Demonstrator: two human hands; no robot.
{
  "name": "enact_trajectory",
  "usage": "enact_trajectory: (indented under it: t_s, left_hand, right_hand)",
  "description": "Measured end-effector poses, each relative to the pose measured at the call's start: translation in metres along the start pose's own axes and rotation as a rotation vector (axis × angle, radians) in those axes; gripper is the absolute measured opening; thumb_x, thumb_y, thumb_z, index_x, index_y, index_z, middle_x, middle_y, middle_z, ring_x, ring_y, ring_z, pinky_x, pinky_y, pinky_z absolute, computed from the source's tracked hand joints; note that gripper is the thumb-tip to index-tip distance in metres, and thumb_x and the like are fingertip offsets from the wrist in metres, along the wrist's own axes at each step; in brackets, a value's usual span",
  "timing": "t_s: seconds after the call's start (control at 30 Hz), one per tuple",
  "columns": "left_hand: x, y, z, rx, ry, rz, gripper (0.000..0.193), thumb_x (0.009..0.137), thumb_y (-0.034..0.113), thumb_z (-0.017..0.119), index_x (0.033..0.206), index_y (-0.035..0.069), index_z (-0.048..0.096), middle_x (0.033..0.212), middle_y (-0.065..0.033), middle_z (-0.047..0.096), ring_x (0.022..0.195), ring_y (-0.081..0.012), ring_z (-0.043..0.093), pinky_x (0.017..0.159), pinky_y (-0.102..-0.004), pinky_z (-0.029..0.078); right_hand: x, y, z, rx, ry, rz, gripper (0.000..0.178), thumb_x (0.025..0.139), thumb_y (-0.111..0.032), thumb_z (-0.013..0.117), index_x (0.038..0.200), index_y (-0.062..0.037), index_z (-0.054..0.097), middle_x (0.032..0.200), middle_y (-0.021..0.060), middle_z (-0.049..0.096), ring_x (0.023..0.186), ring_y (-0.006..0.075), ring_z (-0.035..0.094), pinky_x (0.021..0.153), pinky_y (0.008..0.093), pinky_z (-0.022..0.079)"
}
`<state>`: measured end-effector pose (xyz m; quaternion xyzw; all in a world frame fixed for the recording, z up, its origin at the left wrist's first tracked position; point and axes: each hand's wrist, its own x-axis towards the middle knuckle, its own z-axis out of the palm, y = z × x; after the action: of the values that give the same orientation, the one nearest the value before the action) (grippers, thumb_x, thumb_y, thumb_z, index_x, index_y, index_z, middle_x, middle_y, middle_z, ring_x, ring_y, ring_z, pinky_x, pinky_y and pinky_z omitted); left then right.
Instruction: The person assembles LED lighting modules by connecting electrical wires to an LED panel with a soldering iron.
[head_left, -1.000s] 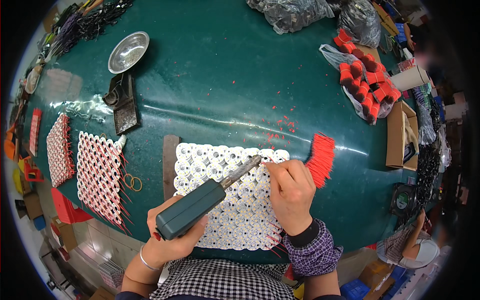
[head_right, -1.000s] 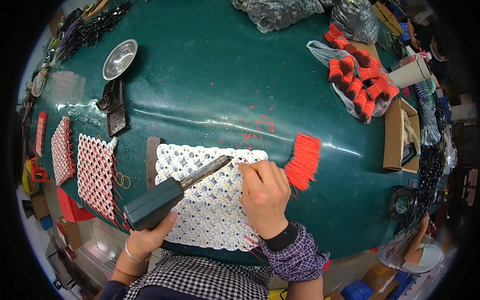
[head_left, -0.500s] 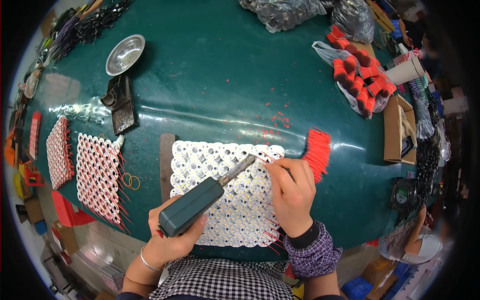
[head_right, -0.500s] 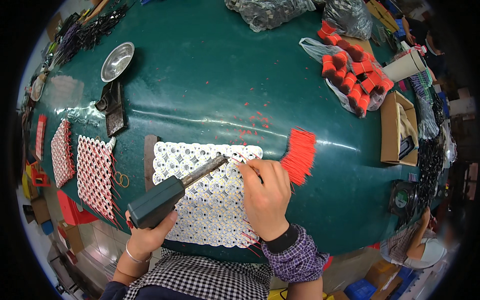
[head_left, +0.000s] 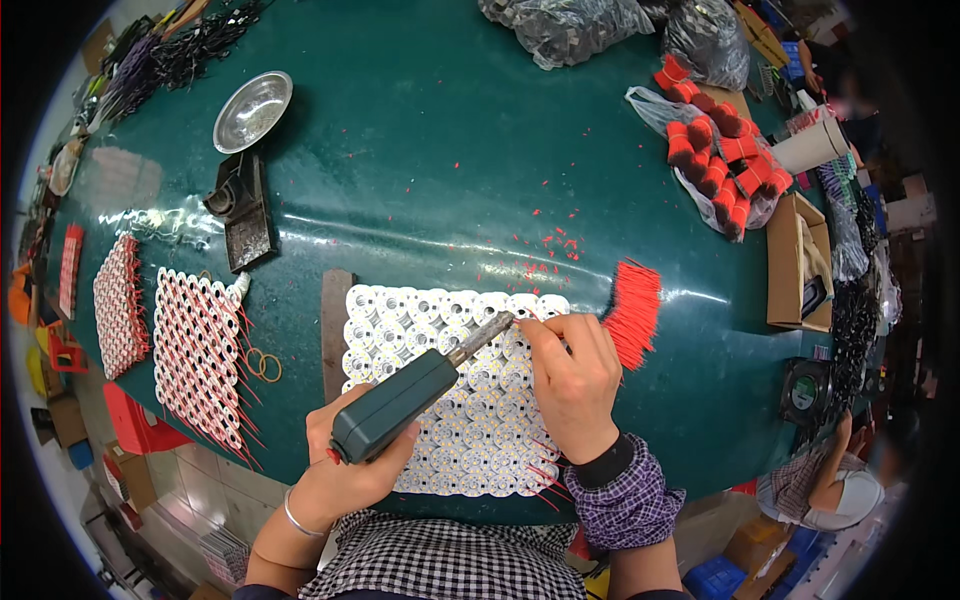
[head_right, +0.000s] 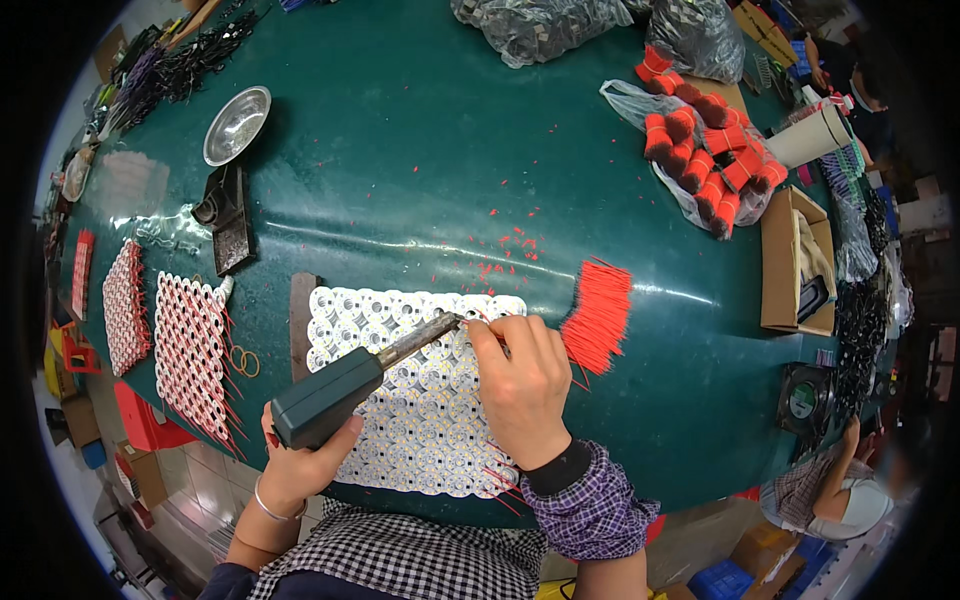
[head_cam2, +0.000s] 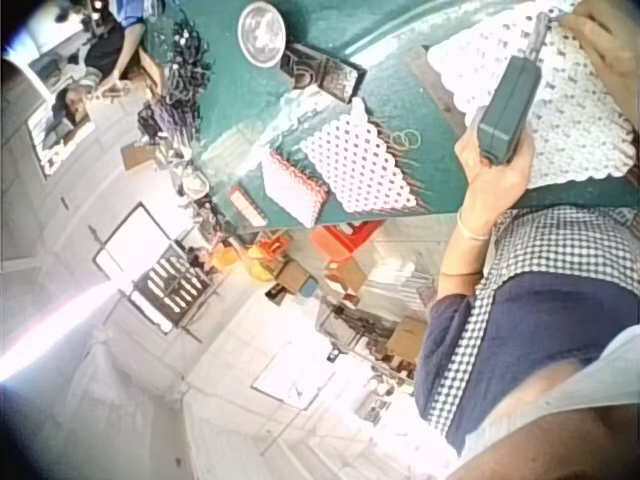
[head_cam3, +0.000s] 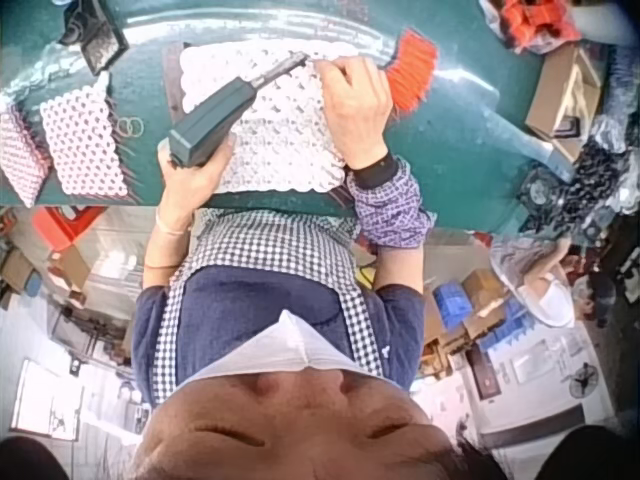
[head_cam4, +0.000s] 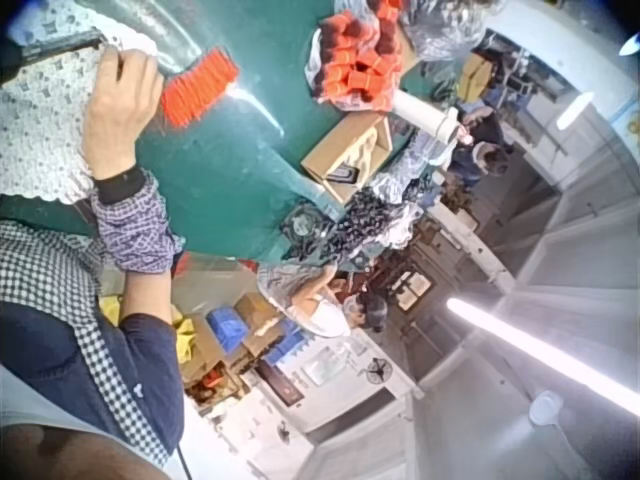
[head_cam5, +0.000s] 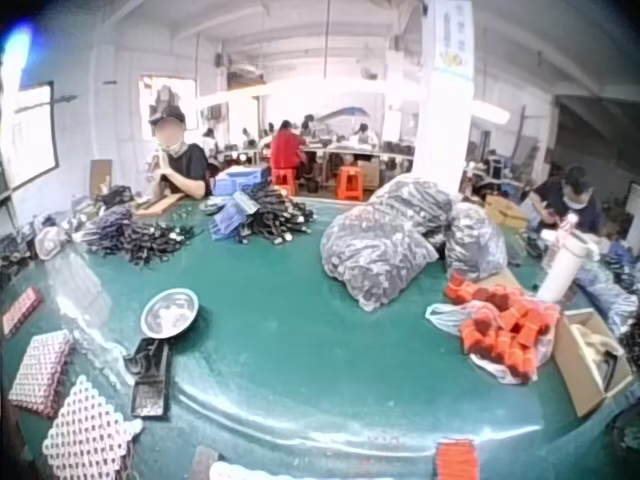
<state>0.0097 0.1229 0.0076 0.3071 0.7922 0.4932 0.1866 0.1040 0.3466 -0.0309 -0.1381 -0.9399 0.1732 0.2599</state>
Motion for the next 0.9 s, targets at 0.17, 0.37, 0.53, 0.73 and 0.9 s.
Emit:
enact_trajectory:
  t_s: [0.17, 0.37, 0.53, 0.73, 0.9]
  left_hand:
    - [0.001, 0.001, -0.001, 0.015, -0.006, 0.018, 0.017, 0.078, 0.002, 0.076, 0.095, -0.002, 0.072, 0.077, -0.008, 0.064, 0.058, -0.0137, 0.058, 0.054, -0.0275, 0.045]
    - [-0.006, 0.002, -0.002, -0.102, 0.033, -0.092, 0.016, 0.077, 0.001, 0.075, 0.093, -0.002, 0.072, 0.077, -0.0087, 0.064, 0.059, -0.0159, 0.059, 0.053, -0.0277, 0.046]
    - [-0.01, 0.001, -0.002, -0.015, 0.058, 0.094, 0.02, 0.075, 0.0, 0.076, 0.094, -0.004, 0.072, 0.077, -0.0096, 0.064, 0.059, -0.0192, 0.06, 0.052, -0.0282, 0.047]
    - [-0.013, 0.004, -0.003, -0.07, 0.013, 0.005, 0.02, 0.077, 0.0, 0.076, 0.096, -0.003, 0.072, 0.078, -0.0085, 0.065, 0.06, -0.015, 0.06, 0.054, -0.0268, 0.047]
    - [-0.012, 0.008, -0.003, -0.073, -0.028, -0.05, 0.02, 0.077, 0.0, 0.075, 0.097, -0.003, 0.072, 0.078, -0.0068, 0.065, 0.061, -0.0108, 0.06, 0.055, -0.0251, 0.046]
  right_hand:
    - [0.0, 0.0, 0.001, -0.005, 0.006, -0.001, 0.021, 0.074, 0.005, 0.076, 0.093, -0.0028, 0.073, 0.08, 0.0055, 0.058, 0.073, 0.0221, 0.058, 0.061, 0.0358, 0.045]
    - [0.0, 0.0, 0.001, 0.017, 0.019, 0.003, 0.022, 0.073, 0.006, 0.076, 0.093, -0.0023, 0.073, 0.081, 0.0062, 0.059, 0.074, 0.0226, 0.058, 0.062, 0.0363, 0.046]
    - [-0.006, -0.003, -0.008, 0.005, 0.034, 0.005, 0.02, 0.076, -0.001, 0.074, 0.096, -0.0039, 0.073, 0.089, 0.0048, 0.062, 0.081, 0.022, 0.06, 0.07, 0.0358, 0.046]
    - [-0.018, -0.005, -0.016, 0.015, -0.006, 0.021, 0.018, 0.077, -0.001, 0.075, 0.095, -0.004, 0.072, 0.088, 0.0048, 0.062, 0.082, 0.0227, 0.059, 0.071, 0.0373, 0.045]
    - [-0.02, -0.004, -0.015, 0.006, -0.011, 0.039, 0.016, 0.078, 0.0, 0.074, 0.093, -0.0036, 0.072, 0.087, 0.0051, 0.061, 0.081, 0.0229, 0.059, 0.071, 0.0373, 0.045]
